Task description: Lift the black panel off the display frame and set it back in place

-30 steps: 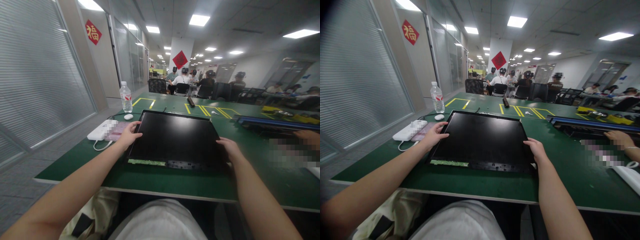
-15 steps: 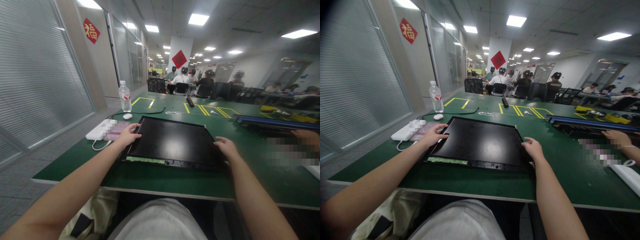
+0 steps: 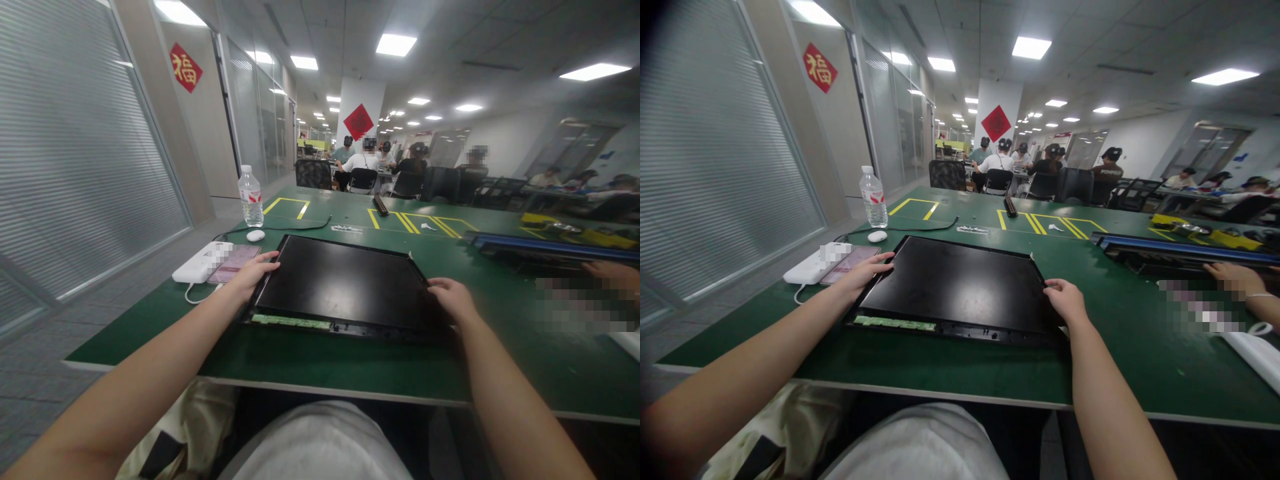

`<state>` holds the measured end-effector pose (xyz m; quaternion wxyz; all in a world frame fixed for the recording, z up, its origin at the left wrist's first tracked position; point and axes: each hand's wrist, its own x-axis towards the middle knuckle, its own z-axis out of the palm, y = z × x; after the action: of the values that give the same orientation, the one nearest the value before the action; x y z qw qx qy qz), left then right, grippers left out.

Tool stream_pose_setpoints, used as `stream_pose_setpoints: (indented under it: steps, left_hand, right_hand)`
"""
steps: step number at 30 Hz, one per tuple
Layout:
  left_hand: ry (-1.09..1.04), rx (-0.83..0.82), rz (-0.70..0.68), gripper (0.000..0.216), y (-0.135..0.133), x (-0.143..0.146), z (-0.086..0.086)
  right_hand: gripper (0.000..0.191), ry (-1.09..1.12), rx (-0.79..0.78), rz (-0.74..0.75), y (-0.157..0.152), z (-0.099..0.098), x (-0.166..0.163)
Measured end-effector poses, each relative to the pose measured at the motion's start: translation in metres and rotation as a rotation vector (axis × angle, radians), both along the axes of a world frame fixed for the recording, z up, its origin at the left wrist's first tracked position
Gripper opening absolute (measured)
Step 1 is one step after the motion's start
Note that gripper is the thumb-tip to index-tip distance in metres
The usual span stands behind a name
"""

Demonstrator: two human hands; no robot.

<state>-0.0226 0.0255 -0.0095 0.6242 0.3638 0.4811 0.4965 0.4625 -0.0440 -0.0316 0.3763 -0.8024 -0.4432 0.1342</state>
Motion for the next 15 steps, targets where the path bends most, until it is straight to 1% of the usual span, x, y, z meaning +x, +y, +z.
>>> stream_pose_setpoints:
  steps: [5,9,15]
  left_hand:
    - [-0.028,-0.002,-0.026,0.073,-0.003,0.004,0.003]
    - [-0.022,-0.053,-0.028,0.081,-0.010,0.008,0.010]
    - [-0.012,-0.063,-0.090,0.063,-0.016,0.010,0.015]
  right_hand:
    - [0.024,0.015,-0.002,0.018,-0.001,0.002,-0.002]
    - [0.020,0.003,0.011,0.021,-0.001,0.003,-0.003]
    - [0.018,0.012,0.021,0.024,-0.001,0.002,-0.003]
